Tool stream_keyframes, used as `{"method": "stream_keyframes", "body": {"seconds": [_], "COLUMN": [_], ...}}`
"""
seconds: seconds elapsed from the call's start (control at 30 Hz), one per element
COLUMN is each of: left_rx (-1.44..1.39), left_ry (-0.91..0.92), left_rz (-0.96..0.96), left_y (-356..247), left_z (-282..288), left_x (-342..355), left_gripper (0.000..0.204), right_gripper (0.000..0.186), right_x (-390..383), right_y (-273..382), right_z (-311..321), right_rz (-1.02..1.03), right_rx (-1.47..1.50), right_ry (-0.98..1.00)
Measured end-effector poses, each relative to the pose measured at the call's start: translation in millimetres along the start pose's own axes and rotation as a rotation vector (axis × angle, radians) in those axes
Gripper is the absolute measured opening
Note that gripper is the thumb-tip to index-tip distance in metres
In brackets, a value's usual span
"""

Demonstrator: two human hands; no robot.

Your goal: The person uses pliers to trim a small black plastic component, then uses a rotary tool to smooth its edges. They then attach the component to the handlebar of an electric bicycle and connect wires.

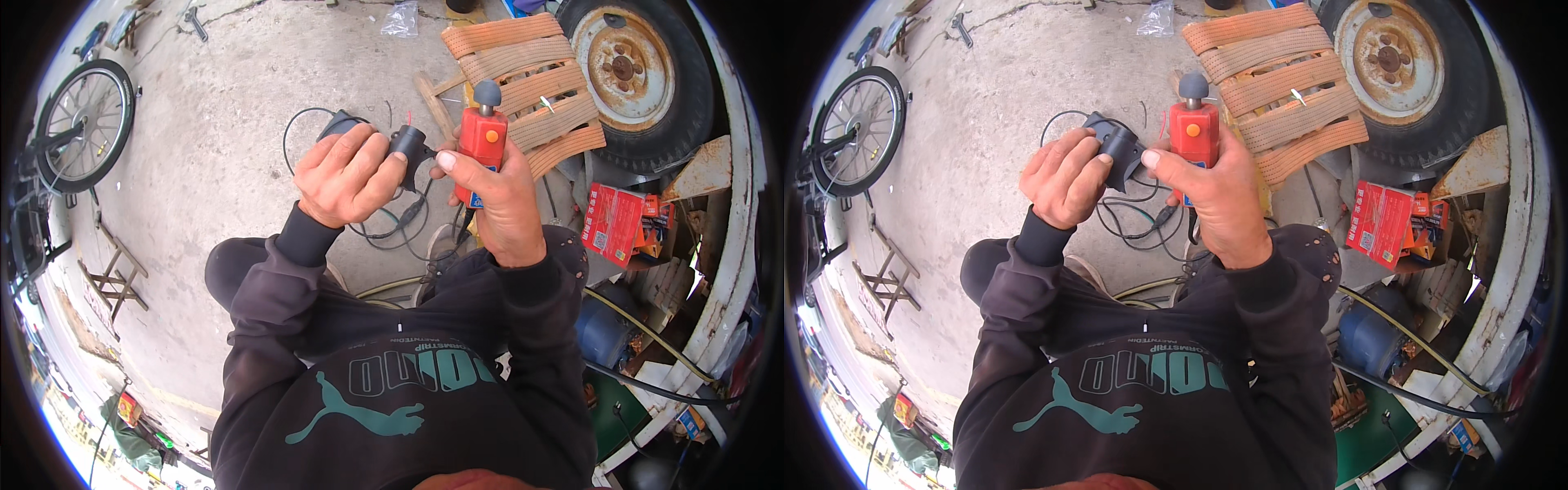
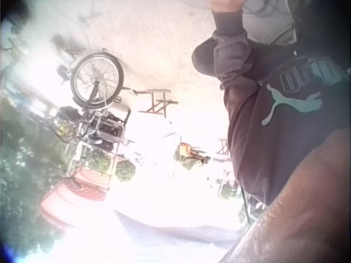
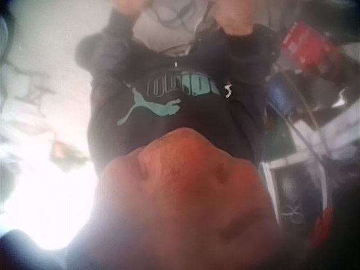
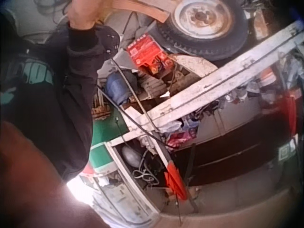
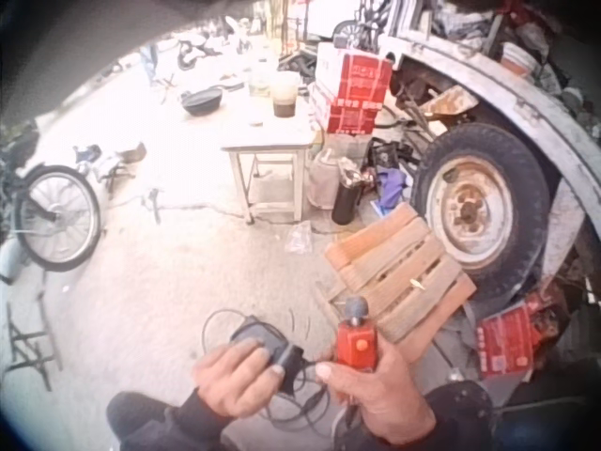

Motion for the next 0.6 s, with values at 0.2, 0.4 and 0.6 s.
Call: {"method": "stream_keyframes", "body": {"seconds": [0.2,0.4,0.6], "left_rx": [-0.018,-0.108,-0.205], "left_ry": [-0.028,-0.052,-0.056], "left_rz": [0.031,0.202,0.351], "left_y": [1,15,23], "left_z": [3,2,1], "left_x": [-3,-7,-12], "left_gripper": [0.031,0.024,0.038], "right_gripper": [0.035,0.043,0.051], "right_x": [7,7,-2], "right_y": [-2,7,17], "right_z": [8,10,-7], "right_rz": [0.054,0.378,0.427], "right_rx": [-0.010,-0.297,-0.520], "right_ry": [-0.136,-0.171,-0.183]}}
Point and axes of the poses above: each hand's wrist, its own x-axis towards the middle knuckle, its own z-axis out of the back of the hand, y = z × x, the point moved 5 cm from there along x, towards the middle knuckle, and after that the axes turned 4 degrees about z, right-handed, at the moved point
